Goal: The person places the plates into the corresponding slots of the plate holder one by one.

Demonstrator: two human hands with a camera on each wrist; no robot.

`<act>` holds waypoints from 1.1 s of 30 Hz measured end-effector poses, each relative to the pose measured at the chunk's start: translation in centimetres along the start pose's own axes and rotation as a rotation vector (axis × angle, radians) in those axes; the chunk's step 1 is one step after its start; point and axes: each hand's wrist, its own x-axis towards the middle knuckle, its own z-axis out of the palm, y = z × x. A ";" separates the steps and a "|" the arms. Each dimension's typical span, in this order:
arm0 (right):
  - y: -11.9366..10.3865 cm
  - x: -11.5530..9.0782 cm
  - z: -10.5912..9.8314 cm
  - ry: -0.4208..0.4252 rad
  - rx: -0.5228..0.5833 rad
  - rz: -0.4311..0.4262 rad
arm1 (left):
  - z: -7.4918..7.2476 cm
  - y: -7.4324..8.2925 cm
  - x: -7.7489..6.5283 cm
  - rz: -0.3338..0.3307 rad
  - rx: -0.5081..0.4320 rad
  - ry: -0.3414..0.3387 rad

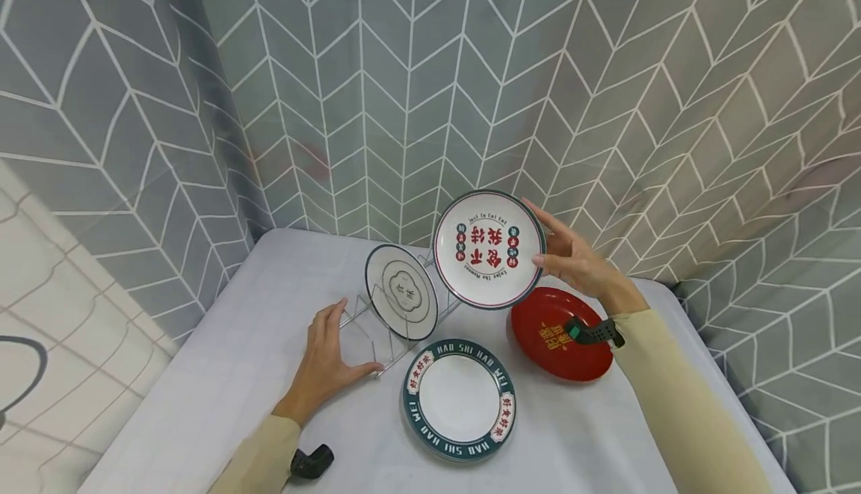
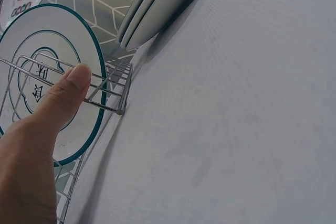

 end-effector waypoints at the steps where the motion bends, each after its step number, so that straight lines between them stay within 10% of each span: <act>1: -0.3 0.7 -0.1 0.009 -0.005 0.004 | 0.0 0.0 0.1 0.000 -0.001 0.003; 33: 4.8 6.9 4.0 0.085 -0.314 0.283 | -0.1 0.0 0.1 0.008 0.008 0.005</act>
